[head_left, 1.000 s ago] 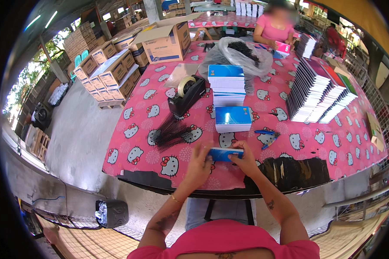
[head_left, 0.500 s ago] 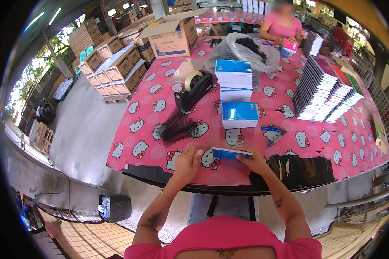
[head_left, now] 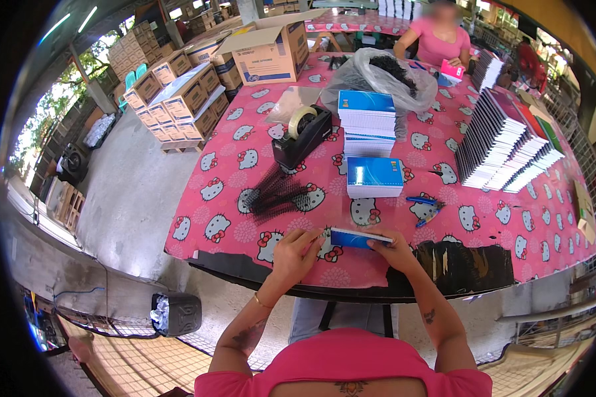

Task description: The person uses pliers to attach spiral wire bindings to stacks of notebooks. They then place the finished notebooks into a cardboard box.

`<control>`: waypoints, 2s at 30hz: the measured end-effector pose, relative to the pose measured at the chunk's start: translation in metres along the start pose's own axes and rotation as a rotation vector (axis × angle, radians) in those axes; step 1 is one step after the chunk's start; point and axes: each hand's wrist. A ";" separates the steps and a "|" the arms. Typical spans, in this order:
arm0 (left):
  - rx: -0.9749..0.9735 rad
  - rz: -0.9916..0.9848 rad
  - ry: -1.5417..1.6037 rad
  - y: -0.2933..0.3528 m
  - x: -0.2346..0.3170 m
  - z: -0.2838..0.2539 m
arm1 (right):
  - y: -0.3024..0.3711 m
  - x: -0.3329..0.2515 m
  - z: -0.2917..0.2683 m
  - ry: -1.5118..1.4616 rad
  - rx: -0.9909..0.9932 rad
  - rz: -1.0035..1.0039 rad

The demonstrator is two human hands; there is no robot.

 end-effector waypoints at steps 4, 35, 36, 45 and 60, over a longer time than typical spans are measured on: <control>-0.091 -0.120 -0.023 -0.004 0.003 0.002 | 0.001 0.004 -0.002 0.013 -0.011 0.026; -0.218 0.277 -0.604 0.030 0.025 0.040 | 0.027 -0.034 0.017 -0.067 0.226 0.091; -0.164 0.257 -0.544 0.022 0.027 0.039 | 0.025 -0.031 0.018 -0.072 0.207 0.102; -0.183 0.275 -0.592 -0.015 0.049 0.031 | 0.024 -0.050 0.020 -0.064 0.172 0.126; -0.213 0.352 -0.584 0.007 0.063 0.046 | 0.029 -0.045 0.012 0.043 0.128 -0.032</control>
Point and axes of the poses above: each hand's wrist, its own y-axis away from the middle knuckle, its own z-axis out of the palm, x = y × z, and after that the axes turned 10 degrees about x, right-handed
